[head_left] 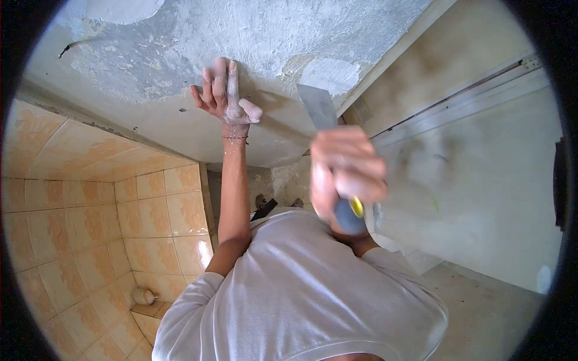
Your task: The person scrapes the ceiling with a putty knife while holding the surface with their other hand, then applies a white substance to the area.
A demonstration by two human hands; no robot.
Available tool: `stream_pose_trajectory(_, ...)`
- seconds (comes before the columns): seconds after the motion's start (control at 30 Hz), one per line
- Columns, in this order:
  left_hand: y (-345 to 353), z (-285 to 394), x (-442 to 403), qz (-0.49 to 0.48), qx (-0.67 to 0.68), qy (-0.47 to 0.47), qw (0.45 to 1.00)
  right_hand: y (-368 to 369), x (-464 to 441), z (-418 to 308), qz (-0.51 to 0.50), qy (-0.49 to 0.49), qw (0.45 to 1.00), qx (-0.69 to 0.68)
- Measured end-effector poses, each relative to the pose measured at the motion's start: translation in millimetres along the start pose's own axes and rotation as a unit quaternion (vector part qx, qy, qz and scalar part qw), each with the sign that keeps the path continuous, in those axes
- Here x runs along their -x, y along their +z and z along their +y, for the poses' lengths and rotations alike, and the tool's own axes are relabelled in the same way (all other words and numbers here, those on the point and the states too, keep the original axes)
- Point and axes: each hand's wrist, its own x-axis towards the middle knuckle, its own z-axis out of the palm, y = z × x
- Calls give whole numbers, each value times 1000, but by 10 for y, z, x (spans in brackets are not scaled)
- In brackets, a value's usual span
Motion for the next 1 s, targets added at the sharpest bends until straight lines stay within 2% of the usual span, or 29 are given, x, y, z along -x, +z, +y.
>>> stream_pose_trajectory(0.03,17,16,3,21,11,-5,1000,3,137,184,1,-1,1000,3)
stream_pose_trajectory(0.1,-10,39,3,12,4,-6,1000,5,355,471,-33,68,994,85)
stream_pose_trajectory(0.13,-18,32,-7,4,-8,-6,1000,-14,378,441,-31,67,993,87)
stream_pose_trajectory(0.2,-8,18,-12,13,-5,0,1000,-2,290,256,11,45,999,2)
stream_pose_trajectory(0.3,42,22,-17,34,1,9,999,-59,-27,-81,-7,22,999,-30)
stream_pose_trajectory(0.37,33,20,-27,45,3,20,999,-64,16,62,-17,3,1000,-12)
stream_pose_trajectory(0.43,14,50,-41,39,6,11,999,-55,308,365,-47,68,993,88)
stream_pose_trajectory(0.53,-30,43,-34,9,-5,5,1000,-45,578,372,-27,114,991,68)
stream_pose_trajectory(0.57,-14,27,-41,10,-8,4,1000,-18,495,300,-29,114,991,65)
stream_pose_trajectory(0.63,-4,30,-11,16,1,-1,1000,35,193,12,2,40,999,-12)
stream_pose_trajectory(0.67,-1,40,-11,13,1,-1,1000,28,109,-55,-15,17,999,-30)
stream_pose_trajectory(0.77,-8,57,-33,23,18,-3,1000,-1,225,122,-22,22,998,56)
stream_pose_trajectory(0.83,-25,61,-30,11,7,-6,1000,-43,605,422,-29,51,996,60)
stream_pose_trajectory(0.9,3,27,-5,26,2,10,1000,-13,668,465,0,127,988,83)
stream_pose_trajectory(0.97,34,-10,-15,42,-7,25,999,-76,500,251,-26,118,992,43)
stream_pose_trajectory(1.0,22,11,-23,37,-6,19,999,-65,305,109,-19,81,996,40)
